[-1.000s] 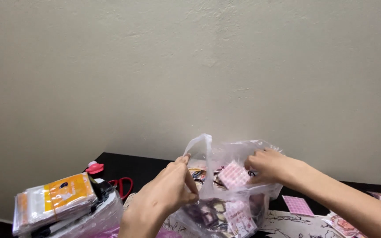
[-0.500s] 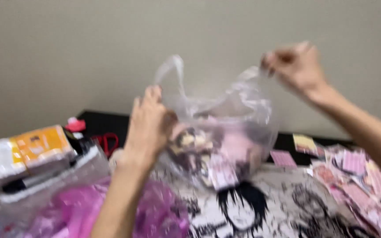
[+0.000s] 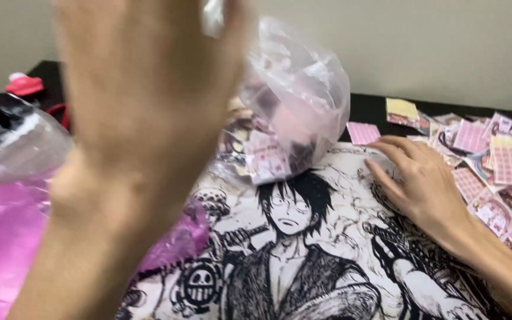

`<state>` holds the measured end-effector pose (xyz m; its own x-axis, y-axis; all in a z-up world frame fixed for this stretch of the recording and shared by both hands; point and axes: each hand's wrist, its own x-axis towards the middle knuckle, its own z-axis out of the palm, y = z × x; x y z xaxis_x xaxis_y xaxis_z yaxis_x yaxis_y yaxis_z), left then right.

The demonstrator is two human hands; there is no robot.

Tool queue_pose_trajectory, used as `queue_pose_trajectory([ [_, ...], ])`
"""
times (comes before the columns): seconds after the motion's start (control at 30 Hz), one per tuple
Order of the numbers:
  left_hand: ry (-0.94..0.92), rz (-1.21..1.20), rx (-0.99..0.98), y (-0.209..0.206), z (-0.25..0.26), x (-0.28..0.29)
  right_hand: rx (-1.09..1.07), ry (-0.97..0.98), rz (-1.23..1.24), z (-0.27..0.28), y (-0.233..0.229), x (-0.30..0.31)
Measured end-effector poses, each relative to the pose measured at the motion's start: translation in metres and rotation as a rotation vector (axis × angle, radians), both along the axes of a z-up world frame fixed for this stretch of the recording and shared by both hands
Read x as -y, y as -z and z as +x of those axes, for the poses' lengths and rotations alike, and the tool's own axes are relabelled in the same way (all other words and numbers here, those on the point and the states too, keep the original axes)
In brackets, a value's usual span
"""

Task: Sorting and placing various stickers into a plastic bag on a desk.

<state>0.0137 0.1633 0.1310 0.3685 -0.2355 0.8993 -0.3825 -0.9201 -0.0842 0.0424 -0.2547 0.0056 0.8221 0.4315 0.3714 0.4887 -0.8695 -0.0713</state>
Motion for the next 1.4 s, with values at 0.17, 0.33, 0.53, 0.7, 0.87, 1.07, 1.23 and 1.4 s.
queue_pose_trajectory([
  [0.17, 0.494, -0.198, -0.011, 0.037, -0.039, 0.170, 0.011, 0.036, -0.065, 0.004, 0.039, 0.045],
  [0.33, 0.704, -0.187, -0.414, 0.155, -0.032, 0.213, -0.076, 0.017, 0.054, -0.005, 0.029, 0.032],
  [0.53, 0.766, -0.454, -0.731, 0.162, -0.027, 0.205, -0.014, -0.010, 0.083, -0.006, 0.030, 0.036],
  [0.7, 0.762, -0.565, -0.802, 0.161, -0.023, 0.199, 0.036, -0.043, 0.047, -0.007, 0.036, 0.045],
  [0.87, 0.755, -0.707, -0.828, 0.159, -0.021, 0.195, 0.154, -0.113, 0.075, -0.006, 0.039, 0.050],
  [1.07, 0.727, -0.770, -0.903, 0.157, -0.020, 0.197, 0.084, -0.063, 0.087, -0.007, 0.034, 0.047],
  [1.23, 0.705, -0.895, -1.031, 0.143, -0.024, 0.194, 0.223, -0.164, 0.141, -0.010, 0.034, 0.048],
  [1.4, 0.702, -0.950, -1.199, 0.130, -0.024, 0.191, 0.289, -0.324, 0.245, -0.029, 0.024, 0.015],
])
